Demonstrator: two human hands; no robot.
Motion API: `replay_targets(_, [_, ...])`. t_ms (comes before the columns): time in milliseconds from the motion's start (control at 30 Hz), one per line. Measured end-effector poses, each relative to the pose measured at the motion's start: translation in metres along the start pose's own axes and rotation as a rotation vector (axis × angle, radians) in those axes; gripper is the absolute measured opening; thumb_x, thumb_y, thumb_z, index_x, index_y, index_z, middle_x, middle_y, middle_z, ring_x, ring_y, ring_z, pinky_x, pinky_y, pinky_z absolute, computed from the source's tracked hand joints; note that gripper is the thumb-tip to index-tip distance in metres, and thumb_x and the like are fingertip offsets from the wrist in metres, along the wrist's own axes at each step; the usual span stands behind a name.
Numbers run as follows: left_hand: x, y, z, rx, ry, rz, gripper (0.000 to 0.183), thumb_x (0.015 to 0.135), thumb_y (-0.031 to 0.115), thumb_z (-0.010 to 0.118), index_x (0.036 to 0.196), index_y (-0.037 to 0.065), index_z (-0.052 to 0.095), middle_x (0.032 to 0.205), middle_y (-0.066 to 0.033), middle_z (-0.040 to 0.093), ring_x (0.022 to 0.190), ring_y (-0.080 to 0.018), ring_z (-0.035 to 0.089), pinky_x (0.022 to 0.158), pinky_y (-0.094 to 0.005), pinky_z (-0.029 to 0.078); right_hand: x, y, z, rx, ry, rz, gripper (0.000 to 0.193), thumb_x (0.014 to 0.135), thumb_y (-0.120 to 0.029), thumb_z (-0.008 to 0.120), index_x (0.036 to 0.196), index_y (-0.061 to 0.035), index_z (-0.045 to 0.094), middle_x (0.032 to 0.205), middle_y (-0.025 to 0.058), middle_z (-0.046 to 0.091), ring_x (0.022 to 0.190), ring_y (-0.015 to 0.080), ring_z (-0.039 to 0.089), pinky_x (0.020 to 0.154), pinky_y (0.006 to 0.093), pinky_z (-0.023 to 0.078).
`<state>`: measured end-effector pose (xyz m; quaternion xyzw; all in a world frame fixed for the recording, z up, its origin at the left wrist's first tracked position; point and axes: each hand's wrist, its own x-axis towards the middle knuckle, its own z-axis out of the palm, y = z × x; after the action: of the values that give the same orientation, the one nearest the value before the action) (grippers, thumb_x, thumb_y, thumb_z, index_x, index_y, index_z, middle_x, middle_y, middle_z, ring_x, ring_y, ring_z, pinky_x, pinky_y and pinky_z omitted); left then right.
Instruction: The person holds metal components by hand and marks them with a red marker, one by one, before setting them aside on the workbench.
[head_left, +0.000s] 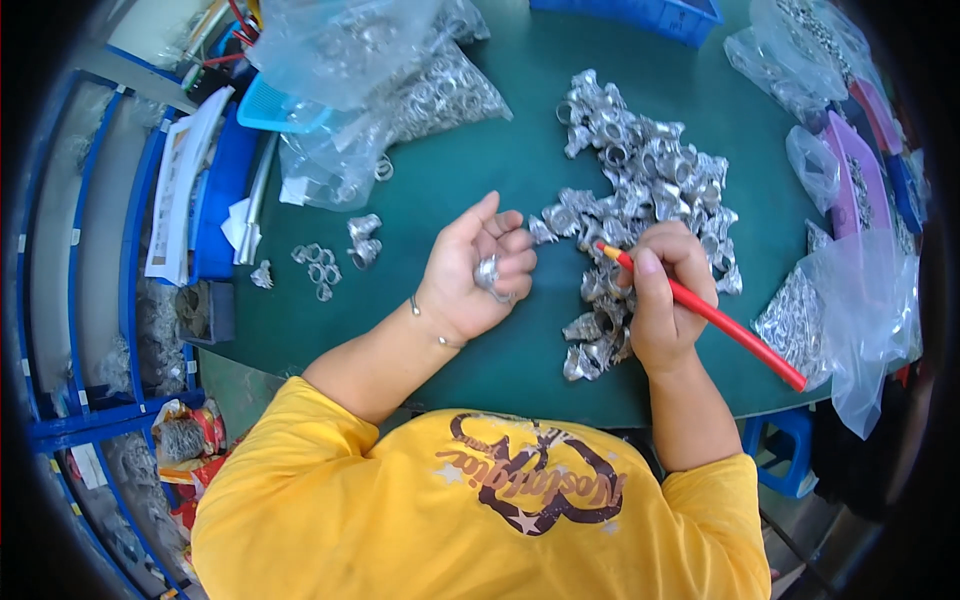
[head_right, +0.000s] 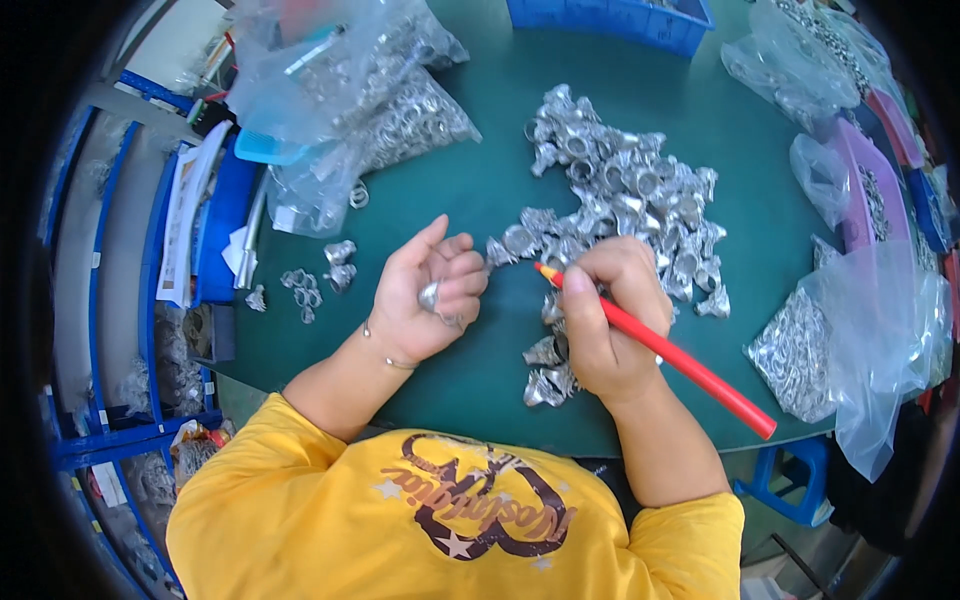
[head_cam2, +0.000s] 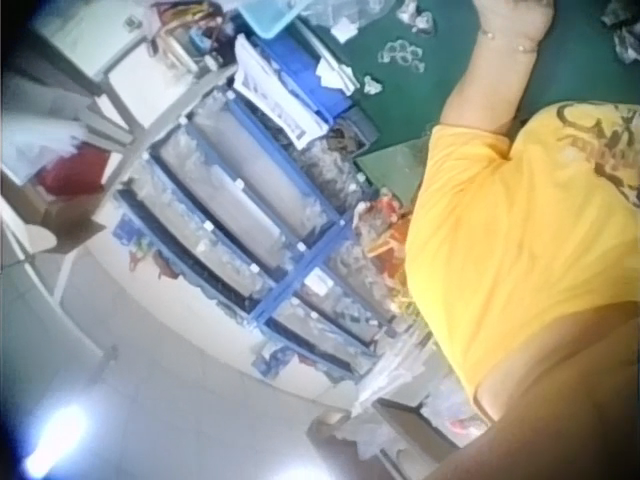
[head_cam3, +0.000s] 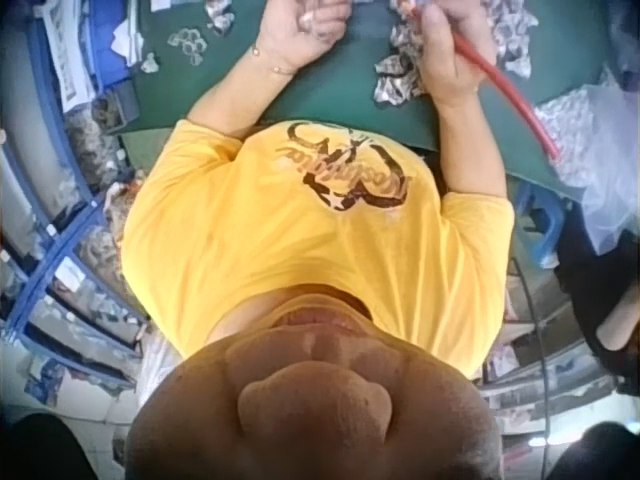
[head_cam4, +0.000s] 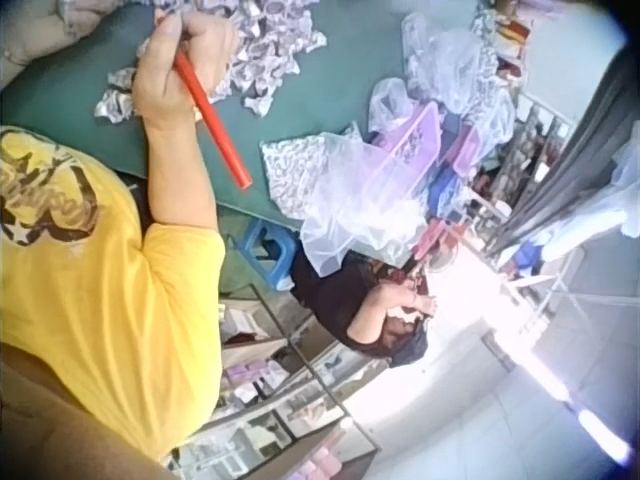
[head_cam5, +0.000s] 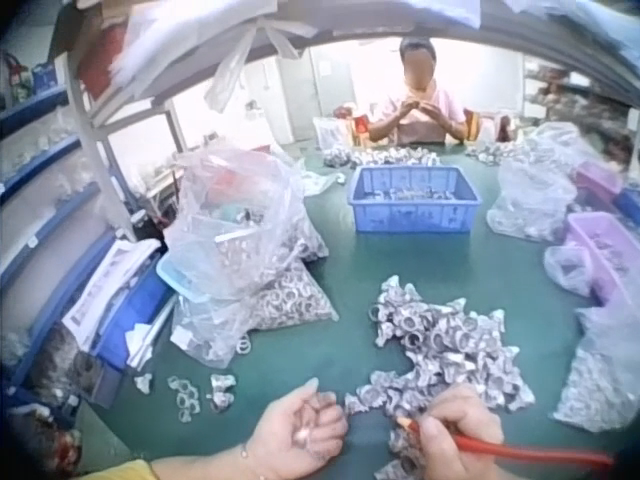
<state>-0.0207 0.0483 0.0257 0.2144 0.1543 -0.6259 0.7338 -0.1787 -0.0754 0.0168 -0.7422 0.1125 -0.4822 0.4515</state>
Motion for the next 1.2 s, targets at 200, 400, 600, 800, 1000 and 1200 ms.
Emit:
replay_targets(200, [-0.013,0.064,0.090,0.726,-0.480,1.335,0.038,0.102,0.032,0.039,0.078,0.004,0.050,0.057,-0.0044,0.043,0.046,-0.0159,0.046,0.039,-0.0266,0.036,-0.001,-0.003,-0.002,0.000,0.029,0.015,0.008,0.080,0.001,0.056,0.074,-0.0024,0.054,0.062,0.0063,0.056,0.063,0.0214,0.052,0.062,0.0324,0.042])
replay_targets(400, [0.020,0.192,0.131,1.748,0.253,2.131,0.018,0.089,0.019,0.062,0.096,0.002,0.065,0.084,-0.0066,0.065,0.075,-0.0155,0.060,0.072,-0.0287,0.047,-0.001,-0.005,0.000,0.004,0.013,-0.026,0.006,0.079,0.001,0.057,0.075,-0.0013,0.055,0.066,0.0084,0.056,0.063,0.0229,0.052,0.062,0.0332,0.041])
replay_targets(600, [0.016,0.057,0.079,2.092,-0.272,1.744,0.015,0.077,0.011,0.072,0.086,0.004,0.063,0.082,-0.0088,0.062,0.066,-0.0190,0.059,0.060,-0.0288,0.048,-0.001,0.000,-0.002,-0.025,0.033,-0.009,0.004,0.077,0.003,0.059,0.076,-0.0001,0.056,0.069,0.0107,0.055,0.062,0.0242,0.051,0.061,0.0344,0.040])
replay_targets(800, [0.023,0.009,-0.015,2.314,-0.043,0.952,0.034,0.069,0.013,0.080,0.092,0.000,0.059,0.089,-0.0125,0.056,0.079,-0.0273,0.059,0.069,-0.0346,0.049,0.001,-0.005,-0.003,-0.031,0.034,-0.016,0.004,0.076,0.002,0.060,0.076,-0.0002,0.056,0.069,0.0095,0.056,0.063,0.0238,0.052,0.061,0.0341,0.040])
replay_targets(1000, [0.009,-0.012,-0.020,1.648,-0.070,0.721,0.034,0.070,-0.006,0.077,0.095,0.001,0.055,0.090,-0.0052,0.059,0.082,-0.0114,0.062,0.070,-0.0237,0.053,-0.002,-0.006,-0.002,-0.019,-0.007,-0.013,0.004,0.078,0.001,0.061,0.078,-0.0010,0.058,0.070,0.0095,0.058,0.063,0.0237,0.053,0.063,0.0347,0.041])
replay_targets(1200, [0.003,-0.024,-0.026,1.227,-0.299,0.721,0.040,0.070,-0.007,0.078,0.103,0.000,0.055,0.091,-0.0033,0.059,0.074,-0.0031,0.058,0.064,-0.0185,0.050,0.001,-0.001,0.011,-0.089,-0.081,-0.103,0.011,0.078,-0.001,0.069,0.086,-0.0042,0.062,0.077,0.0062,0.063,0.067,0.0219,0.058,0.067,0.0333,0.042])
